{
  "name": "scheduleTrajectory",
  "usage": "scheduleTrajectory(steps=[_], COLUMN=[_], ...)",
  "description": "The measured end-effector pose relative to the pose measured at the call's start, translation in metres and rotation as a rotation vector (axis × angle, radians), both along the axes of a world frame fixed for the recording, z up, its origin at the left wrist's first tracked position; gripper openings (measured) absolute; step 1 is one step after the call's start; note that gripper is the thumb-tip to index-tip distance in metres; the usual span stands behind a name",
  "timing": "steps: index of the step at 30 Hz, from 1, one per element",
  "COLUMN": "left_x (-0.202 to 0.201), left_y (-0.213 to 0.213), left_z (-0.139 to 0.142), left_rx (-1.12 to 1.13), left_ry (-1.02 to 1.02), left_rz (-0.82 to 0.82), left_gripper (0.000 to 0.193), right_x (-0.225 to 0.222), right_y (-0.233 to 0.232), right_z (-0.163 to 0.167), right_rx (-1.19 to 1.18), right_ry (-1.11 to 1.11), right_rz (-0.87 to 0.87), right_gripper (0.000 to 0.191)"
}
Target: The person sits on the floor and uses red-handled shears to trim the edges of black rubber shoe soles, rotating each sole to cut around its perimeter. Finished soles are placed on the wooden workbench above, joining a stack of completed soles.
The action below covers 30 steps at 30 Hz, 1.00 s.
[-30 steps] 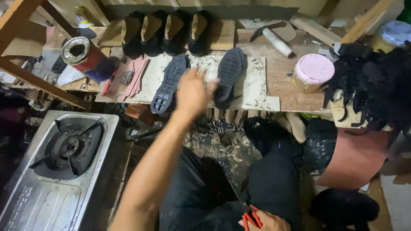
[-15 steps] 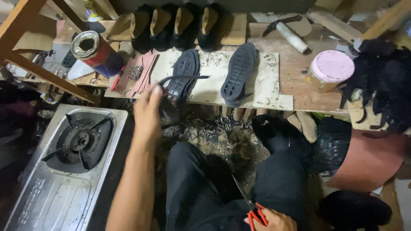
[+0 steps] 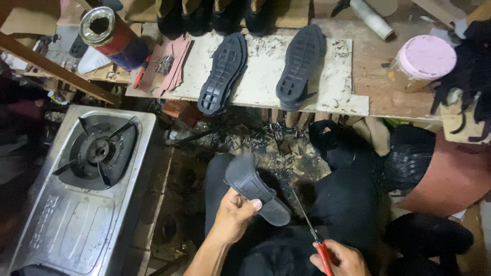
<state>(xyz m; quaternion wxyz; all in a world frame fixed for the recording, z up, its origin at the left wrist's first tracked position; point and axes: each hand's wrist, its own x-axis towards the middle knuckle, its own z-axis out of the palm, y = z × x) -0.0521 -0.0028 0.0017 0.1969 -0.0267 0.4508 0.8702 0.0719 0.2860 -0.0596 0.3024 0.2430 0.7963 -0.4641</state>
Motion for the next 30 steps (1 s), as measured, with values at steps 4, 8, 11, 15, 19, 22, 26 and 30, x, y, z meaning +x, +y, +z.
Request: scheduleTrajectory(steps=[4,8,11,15,19,22,26,30], left_x=[0.008,0.013,0.018,0.022,0.021,0.016,0.01,0.014], left_y=[-0.014,-0.016,-0.016,-0.014,-0.017,-0.029,-0.039,-0.034], left_z=[-0.008,-0.009,-0.006,0.0,0.004,0.003,-0.007,-0.019], left_rx=[-0.009,0.018,-0.006,0.071,0.07,0.007,-0.07,-0.057], left_ry=[0.01,0.027,0.075,0.038,0.052,0.047,-0.069,-0.032], left_rz=[0.046,-0.002,-0.085,-0.146,-0.134,-0.144,-0.087,-0.001], left_gripper=[0.04,0.042,0.045,0.045,0.048,0.043,0.026,0.026], right_x=[0.005,-0.004,-0.016,-0.016,-0.008,-0.003,0.001,0.005], right_y=[-0.008,-0.019,-0.025,-0.031,-0.035,-0.034,-0.028,-0.025], right_z=[0.019,0.047,0.063,0.073,0.068,0.056,0.037,0.027], right_rx=[0.008,0.049,0.12,0.049,0.018,-0.03,-0.075,-0.139], right_ry=[0.153,0.234,0.259,0.204,0.105,0.174,0.089,0.178], right_rz=[0.168,0.294,0.4,0.354,0.265,0.232,0.267,0.338], right_gripper=[0.055,0.062,0.069,0.062,0.044,0.038,0.039,0.045])
